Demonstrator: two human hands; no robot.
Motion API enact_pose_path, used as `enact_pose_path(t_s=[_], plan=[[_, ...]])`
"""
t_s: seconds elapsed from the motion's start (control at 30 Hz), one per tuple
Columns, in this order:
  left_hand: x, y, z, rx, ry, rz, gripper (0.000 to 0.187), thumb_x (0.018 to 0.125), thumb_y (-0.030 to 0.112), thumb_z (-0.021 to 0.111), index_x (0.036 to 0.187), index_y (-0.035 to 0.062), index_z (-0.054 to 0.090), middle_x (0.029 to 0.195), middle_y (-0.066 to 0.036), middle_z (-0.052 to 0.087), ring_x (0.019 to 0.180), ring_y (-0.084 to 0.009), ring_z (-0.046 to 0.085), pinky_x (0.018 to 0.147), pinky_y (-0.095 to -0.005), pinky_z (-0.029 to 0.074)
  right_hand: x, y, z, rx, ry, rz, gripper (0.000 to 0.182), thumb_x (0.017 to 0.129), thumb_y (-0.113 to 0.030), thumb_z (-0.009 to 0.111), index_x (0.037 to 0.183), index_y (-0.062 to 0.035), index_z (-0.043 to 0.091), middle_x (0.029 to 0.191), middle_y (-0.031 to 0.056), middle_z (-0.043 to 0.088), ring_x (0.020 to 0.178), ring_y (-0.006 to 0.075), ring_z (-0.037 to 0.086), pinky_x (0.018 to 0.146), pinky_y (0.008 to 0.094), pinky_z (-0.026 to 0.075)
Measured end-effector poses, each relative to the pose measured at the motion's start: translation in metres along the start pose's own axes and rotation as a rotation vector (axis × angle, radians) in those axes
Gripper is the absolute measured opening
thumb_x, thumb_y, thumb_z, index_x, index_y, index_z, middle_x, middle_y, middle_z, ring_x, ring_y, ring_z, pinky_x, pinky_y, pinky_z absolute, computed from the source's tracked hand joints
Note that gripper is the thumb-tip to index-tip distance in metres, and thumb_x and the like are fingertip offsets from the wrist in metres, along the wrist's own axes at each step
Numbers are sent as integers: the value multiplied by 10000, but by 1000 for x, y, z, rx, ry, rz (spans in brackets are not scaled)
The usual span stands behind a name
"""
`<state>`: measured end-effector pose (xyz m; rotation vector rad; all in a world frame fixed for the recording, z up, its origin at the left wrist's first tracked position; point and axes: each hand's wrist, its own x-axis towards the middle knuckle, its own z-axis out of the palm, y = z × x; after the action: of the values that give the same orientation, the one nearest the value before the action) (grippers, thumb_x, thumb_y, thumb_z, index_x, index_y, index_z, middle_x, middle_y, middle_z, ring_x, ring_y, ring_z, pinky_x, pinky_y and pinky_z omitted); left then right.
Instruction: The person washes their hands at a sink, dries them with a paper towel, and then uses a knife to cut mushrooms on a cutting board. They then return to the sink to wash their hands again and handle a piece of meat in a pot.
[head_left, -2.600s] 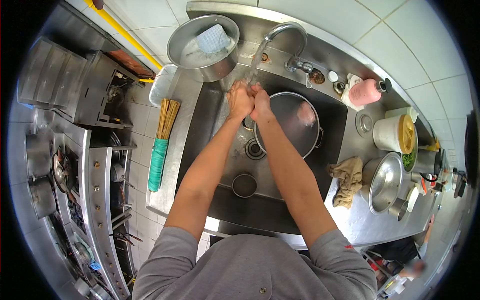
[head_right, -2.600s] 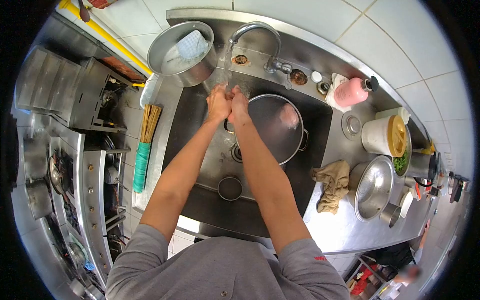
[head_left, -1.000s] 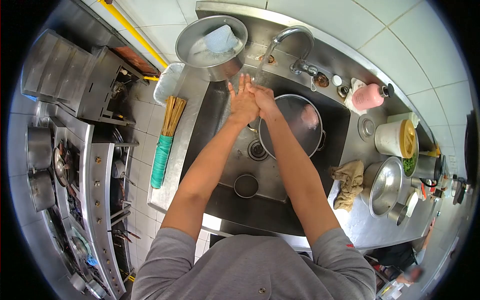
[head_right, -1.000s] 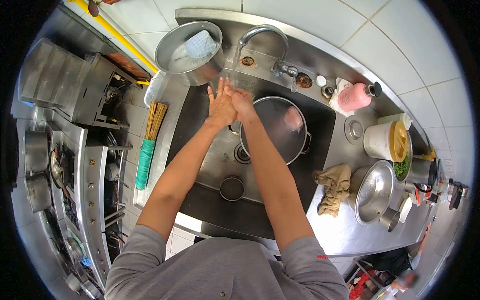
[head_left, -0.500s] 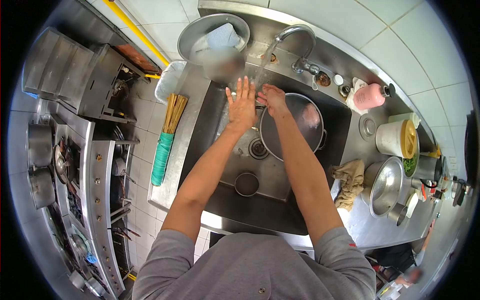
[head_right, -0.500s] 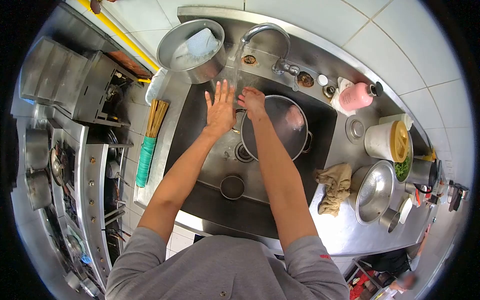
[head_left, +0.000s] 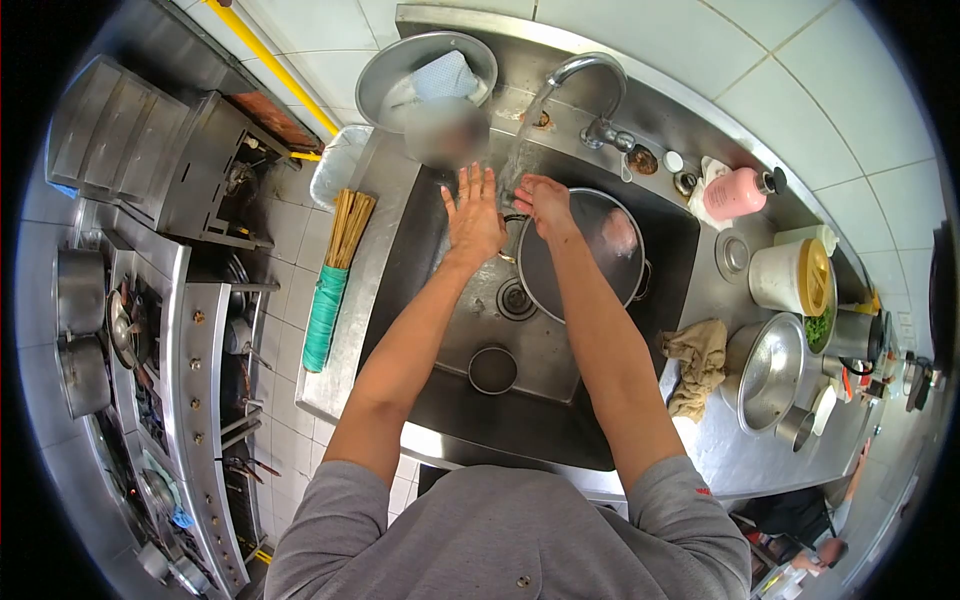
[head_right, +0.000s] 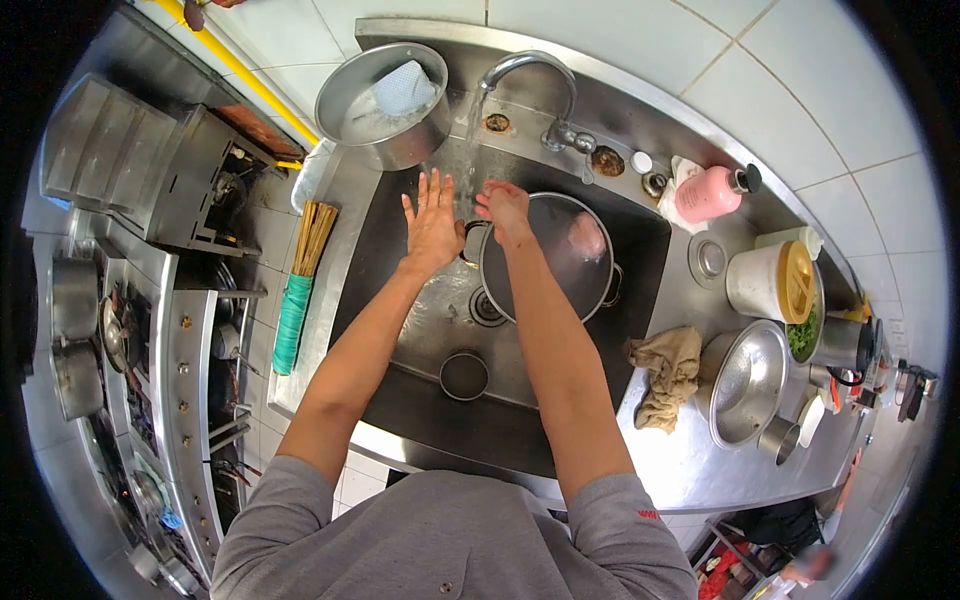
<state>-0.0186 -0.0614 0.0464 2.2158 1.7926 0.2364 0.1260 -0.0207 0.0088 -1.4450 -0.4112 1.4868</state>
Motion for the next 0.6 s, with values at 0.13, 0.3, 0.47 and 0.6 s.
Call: enact_pose_path(t_s=[0.13,0.3,0.47,0.6], plan=[[1,-3,4,-50,1,-20,809,848,163,636,1530,10,228,1617,-189,155,1510,-363,76,1183,-606,82,0,1,2,7,-4,-13,166,925,-44,578,1065,21,639,1048,122,648,901,224,672,705,328,590],[9,-5,15,-127,11,-26,728,846,127,601,1505,23,311,1598,-200,215,1503,-372,109,1176,-617,104,-5,-3,10,12,-27,-17,192,933,-43,545,1092,27,627,1065,133,646,903,230,667,720,332,583],[19,0,14,-190,-7,-26,607,858,118,582,1442,36,439,1576,-196,281,1494,-372,153,1168,-623,137,-1,-1,13,-14,-76,11,268,942,-18,440,1153,42,595,1136,161,629,963,254,653,784,353,575],[23,2,15,-181,30,-3,418,907,83,527,1318,22,567,1519,-175,396,1459,-353,266,1149,-592,212,-2,-2,15,12,-51,18,255,931,7,438,1117,44,609,1099,154,636,913,239,652,761,355,576]])
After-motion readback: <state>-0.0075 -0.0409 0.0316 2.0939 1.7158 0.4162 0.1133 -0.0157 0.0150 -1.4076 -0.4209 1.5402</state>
